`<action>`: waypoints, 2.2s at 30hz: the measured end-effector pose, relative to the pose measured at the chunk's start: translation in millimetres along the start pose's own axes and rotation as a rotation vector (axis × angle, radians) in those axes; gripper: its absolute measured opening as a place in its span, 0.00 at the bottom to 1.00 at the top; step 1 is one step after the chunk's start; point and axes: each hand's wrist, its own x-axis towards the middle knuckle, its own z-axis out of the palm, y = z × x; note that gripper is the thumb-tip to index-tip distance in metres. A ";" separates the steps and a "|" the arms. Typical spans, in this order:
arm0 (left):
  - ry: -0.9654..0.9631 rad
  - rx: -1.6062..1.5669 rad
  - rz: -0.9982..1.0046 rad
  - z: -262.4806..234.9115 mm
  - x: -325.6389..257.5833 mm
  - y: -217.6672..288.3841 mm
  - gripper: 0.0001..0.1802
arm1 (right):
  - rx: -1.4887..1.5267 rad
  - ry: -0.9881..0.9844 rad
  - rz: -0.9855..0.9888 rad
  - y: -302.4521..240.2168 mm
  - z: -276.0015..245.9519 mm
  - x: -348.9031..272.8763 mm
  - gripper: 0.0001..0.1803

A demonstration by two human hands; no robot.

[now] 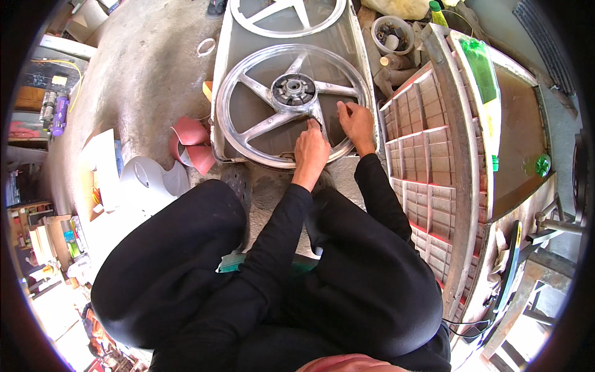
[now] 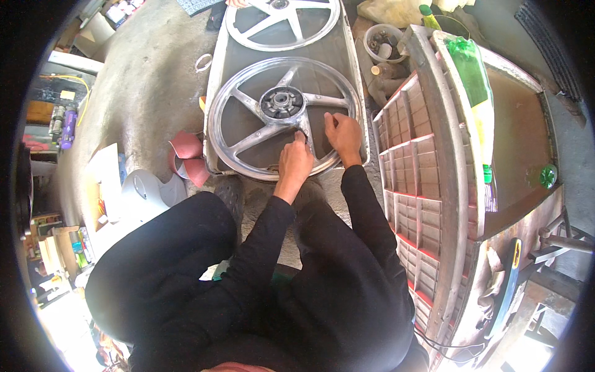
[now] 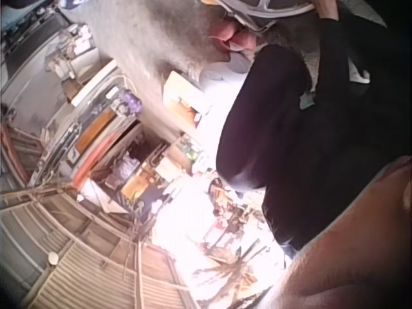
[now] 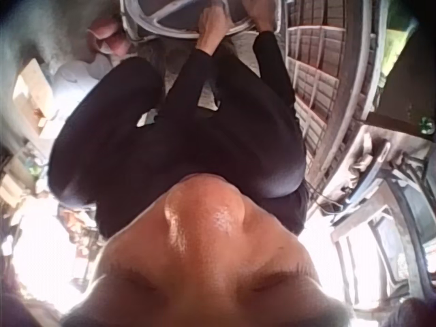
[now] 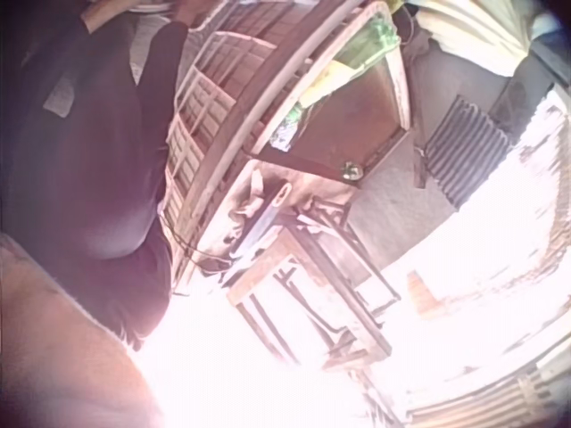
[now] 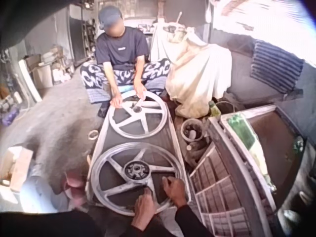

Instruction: The person sands the surface of a motorcycle wheel rim by hand using a small piece of sandpaper while sitting on the floor. They move the sandpaper along the rim and between the spokes, occasionally dipping it in a water container and rinsing the area to remove debris.

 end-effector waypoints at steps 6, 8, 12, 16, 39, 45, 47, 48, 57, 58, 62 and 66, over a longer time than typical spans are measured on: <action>-0.132 0.056 -0.004 -8.1 -29.0 24.2 0.27 | -0.031 0.006 0.046 13.6 -8.8 -0.4 0.25; -0.111 0.030 0.003 -7.9 -19.6 20.3 0.27 | -0.017 -0.002 0.042 9.9 -8.8 -0.8 0.25; 0.030 0.015 0.010 -0.6 7.6 5.2 0.17 | 0.009 0.017 0.043 8.7 -1.6 0.9 0.25; -0.058 0.038 -0.011 -2.7 -5.2 17.0 0.19 | 0.024 0.014 0.068 18.0 -2.9 -1.1 0.25; 0.067 0.031 0.170 -3.7 -14.6 4.8 0.18 | -0.032 0.004 0.047 8.5 -3.5 0.2 0.25; -0.024 -0.022 0.058 -4.7 1.4 11.0 0.20 | 0.046 -0.002 0.107 0.8 -13.9 -3.0 0.24; -0.012 -0.027 0.011 -10.3 21.6 8.8 0.20 | -0.004 -0.021 0.095 2.1 -9.3 2.0 0.23; 0.058 0.016 0.043 -3.0 18.8 0.9 0.21 | -0.025 -0.040 0.090 0.9 -4.1 0.6 0.23; -0.043 0.040 0.003 -11.1 13.4 11.5 0.14 | -0.012 -0.038 0.107 0.7 -8.9 -1.3 0.23; -0.042 0.028 -0.005 -10.3 22.8 6.0 0.15 | -0.006 -0.042 0.105 -2.8 -8.9 0.0 0.23; -0.057 0.035 0.093 -6.9 -12.3 5.6 0.23 | 0.013 -0.033 0.092 0.3 -11.1 -2.8 0.23; -0.143 0.048 0.064 -5.8 -8.7 9.3 0.27 | 0.022 -0.010 0.077 2.3 -13.0 -2.0 0.23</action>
